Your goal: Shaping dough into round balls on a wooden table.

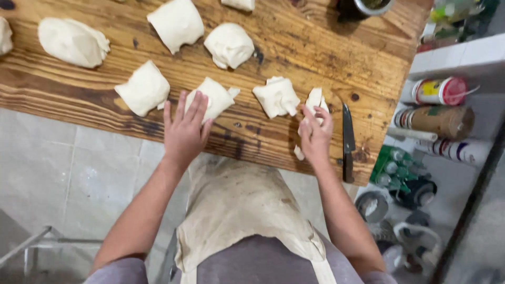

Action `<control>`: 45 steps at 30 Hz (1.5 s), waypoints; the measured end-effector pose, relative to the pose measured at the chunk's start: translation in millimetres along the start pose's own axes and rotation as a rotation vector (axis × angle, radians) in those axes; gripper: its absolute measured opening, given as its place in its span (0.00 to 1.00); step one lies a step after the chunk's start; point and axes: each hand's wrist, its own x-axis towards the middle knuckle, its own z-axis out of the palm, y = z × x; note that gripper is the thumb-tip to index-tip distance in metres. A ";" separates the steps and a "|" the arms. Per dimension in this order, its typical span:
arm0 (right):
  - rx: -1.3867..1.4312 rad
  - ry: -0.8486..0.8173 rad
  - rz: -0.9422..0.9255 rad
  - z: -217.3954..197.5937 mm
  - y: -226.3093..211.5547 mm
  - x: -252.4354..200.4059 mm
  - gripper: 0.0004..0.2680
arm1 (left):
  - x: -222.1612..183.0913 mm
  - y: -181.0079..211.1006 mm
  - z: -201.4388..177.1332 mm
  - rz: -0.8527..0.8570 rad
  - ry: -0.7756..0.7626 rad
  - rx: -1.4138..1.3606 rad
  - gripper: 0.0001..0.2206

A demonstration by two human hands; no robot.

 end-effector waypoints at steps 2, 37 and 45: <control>0.055 0.063 0.142 -15.7 2.9 -27.4 0.16 | 8.3 -2.3 -11.2 0.005 0.036 -0.032 0.23; 0.734 -0.240 0.193 -5.5 -90.5 9.0 0.05 | 27.7 112.8 3.8 -0.660 -0.544 -1.579 0.21; 0.866 -0.311 0.326 9.4 -133.9 22.4 0.11 | 34.1 71.4 -2.0 -0.762 -0.306 -1.574 0.10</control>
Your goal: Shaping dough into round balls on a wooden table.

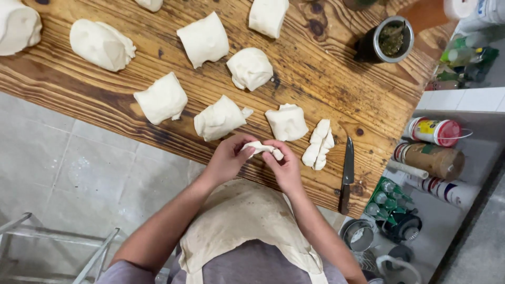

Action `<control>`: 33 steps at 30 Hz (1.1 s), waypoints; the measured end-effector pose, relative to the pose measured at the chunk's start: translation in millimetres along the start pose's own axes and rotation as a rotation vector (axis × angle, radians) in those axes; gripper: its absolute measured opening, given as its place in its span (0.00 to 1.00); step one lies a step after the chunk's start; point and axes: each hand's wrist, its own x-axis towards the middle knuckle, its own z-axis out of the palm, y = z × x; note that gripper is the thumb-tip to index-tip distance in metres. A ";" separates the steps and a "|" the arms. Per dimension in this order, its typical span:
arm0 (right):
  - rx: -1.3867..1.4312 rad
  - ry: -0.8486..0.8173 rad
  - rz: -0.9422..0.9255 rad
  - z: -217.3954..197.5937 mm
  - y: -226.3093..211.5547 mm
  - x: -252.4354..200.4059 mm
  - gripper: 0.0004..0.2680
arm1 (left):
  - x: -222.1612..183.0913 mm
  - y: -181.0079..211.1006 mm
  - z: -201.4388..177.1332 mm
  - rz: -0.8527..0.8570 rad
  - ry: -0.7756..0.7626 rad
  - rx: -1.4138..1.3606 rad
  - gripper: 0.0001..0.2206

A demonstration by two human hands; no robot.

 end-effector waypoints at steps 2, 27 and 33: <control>0.053 -0.035 -0.037 -5.3 2.5 11.2 0.14 | 3.7 17.8 -17.9 0.050 0.055 0.041 0.10; -0.732 0.084 -0.431 -4.6 -14.6 62.9 0.24 | 98.3 89.2 -101.7 0.779 0.234 1.004 0.19; -0.720 0.510 0.094 -94.3 82.4 -36.3 0.24 | 55.0 39.2 38.9 0.485 -0.273 0.820 0.16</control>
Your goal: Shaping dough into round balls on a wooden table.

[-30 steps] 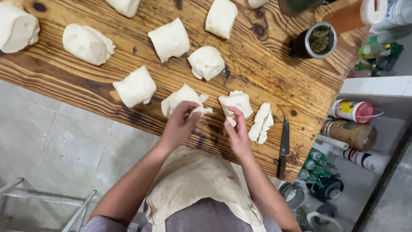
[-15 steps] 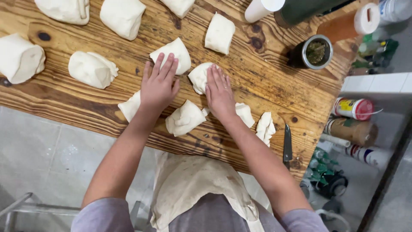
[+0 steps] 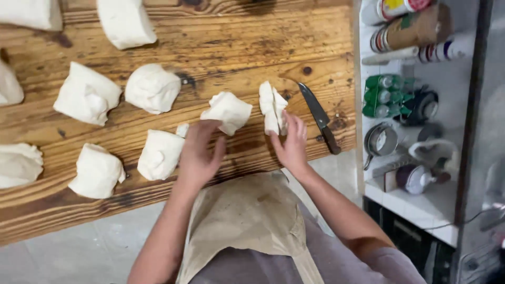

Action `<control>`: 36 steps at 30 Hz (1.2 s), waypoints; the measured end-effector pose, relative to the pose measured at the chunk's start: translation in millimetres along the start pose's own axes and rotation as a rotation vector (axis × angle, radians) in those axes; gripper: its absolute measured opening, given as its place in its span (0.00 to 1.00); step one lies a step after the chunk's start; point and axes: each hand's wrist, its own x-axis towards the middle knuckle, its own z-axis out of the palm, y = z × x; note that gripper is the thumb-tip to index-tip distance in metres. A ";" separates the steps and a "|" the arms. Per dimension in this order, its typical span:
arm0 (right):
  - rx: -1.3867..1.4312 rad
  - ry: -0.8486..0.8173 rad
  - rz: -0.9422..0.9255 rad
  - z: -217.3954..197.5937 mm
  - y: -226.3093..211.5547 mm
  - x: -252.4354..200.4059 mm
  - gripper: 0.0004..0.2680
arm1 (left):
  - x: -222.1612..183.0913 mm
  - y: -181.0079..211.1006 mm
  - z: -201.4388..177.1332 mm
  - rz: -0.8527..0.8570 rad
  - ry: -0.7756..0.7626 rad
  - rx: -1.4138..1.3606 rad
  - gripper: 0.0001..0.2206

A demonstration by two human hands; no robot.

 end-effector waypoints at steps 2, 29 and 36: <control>0.003 0.060 0.031 -1.9 12.3 5.1 0.25 | 19.5 -18.1 61.1 0.135 -0.139 0.094 0.18; -0.024 -0.557 -0.155 -59.0 -46.2 86.9 0.27 | 65.0 -1.6 78.8 -0.431 -0.069 -0.840 0.16; -0.075 -0.484 -0.404 -12.3 -30.5 106.7 0.08 | 52.4 -16.0 66.8 -0.424 -0.080 -1.067 0.14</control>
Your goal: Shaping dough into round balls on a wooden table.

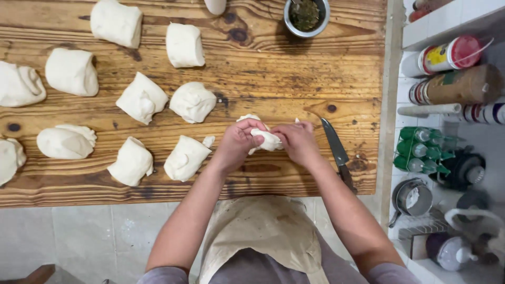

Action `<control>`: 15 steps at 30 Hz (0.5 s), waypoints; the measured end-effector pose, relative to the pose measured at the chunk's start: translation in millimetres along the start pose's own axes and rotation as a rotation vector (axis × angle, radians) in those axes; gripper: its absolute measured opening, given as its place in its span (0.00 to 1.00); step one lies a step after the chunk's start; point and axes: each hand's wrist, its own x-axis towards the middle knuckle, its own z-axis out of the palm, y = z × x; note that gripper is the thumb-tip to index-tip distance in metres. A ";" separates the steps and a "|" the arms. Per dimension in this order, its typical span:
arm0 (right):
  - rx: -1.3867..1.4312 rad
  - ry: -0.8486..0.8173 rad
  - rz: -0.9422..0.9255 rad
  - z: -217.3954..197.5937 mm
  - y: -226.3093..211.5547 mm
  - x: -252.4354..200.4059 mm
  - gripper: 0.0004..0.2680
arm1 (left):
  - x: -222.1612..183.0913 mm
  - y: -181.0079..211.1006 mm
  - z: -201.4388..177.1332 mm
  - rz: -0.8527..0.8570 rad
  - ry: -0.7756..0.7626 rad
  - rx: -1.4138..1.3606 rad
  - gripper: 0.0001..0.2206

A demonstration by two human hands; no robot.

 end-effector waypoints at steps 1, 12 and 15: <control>-0.004 0.003 -0.012 -1.1 1.6 0.3 0.08 | -0.7 8.6 -4.7 0.012 0.004 0.002 0.14; 0.783 0.225 0.183 36.9 -79.5 48.5 0.12 | -16.1 50.9 -63.3 0.184 0.245 0.202 0.12; 0.630 0.355 0.156 22.7 -104.2 83.8 0.09 | -28.6 111.2 -85.7 0.272 0.414 0.253 0.12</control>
